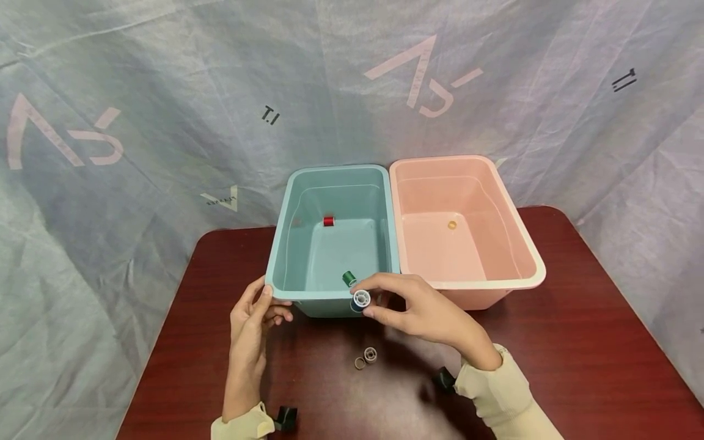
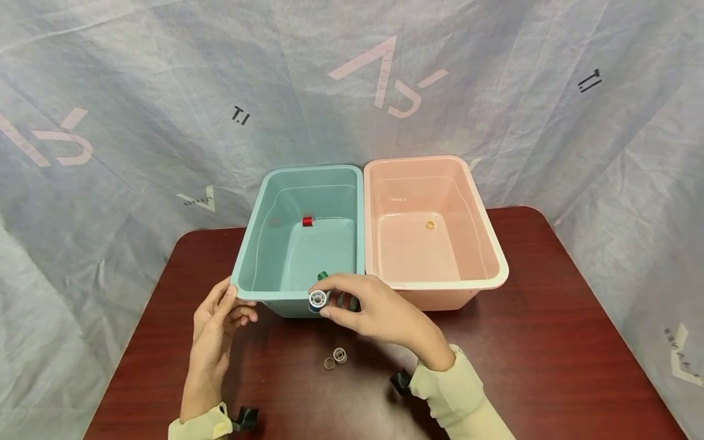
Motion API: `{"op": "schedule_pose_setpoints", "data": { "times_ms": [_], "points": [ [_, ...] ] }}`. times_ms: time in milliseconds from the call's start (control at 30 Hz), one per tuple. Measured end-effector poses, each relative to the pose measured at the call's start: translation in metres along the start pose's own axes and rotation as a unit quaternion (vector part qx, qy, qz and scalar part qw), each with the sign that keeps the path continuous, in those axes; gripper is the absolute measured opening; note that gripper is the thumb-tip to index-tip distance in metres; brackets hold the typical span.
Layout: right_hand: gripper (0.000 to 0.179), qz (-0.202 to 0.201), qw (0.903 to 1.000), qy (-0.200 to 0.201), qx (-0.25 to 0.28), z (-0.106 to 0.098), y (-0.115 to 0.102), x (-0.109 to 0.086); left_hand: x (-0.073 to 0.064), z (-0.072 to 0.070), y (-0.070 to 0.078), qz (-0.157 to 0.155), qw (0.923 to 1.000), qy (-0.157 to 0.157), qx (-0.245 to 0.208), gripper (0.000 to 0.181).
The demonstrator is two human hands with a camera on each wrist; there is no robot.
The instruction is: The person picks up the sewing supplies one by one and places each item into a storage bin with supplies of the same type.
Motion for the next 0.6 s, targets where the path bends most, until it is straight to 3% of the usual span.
{"op": "schedule_pose_setpoints", "data": {
  "times_ms": [200,600],
  "points": [
    [0.026,0.008,0.9994,0.023,0.025,-0.006,0.008,0.011,0.000,-0.001,-0.001,-0.003,1.0000,0.004,0.003,0.042],
    [0.024,0.010,0.9987,0.050,0.009,-0.012,0.018,0.028,0.000,0.000,-0.001,0.000,1.0000,0.003,0.002,0.042]
  ]
}}
Point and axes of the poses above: each hand's wrist, its own x-axis towards the middle knuckle, its own z-axis out of the palm, y = z × x, the point moved 7 cm from there along x, towards the middle knuckle, and after that the axes turned 5 degrees about -x, right-handed, at the moved point
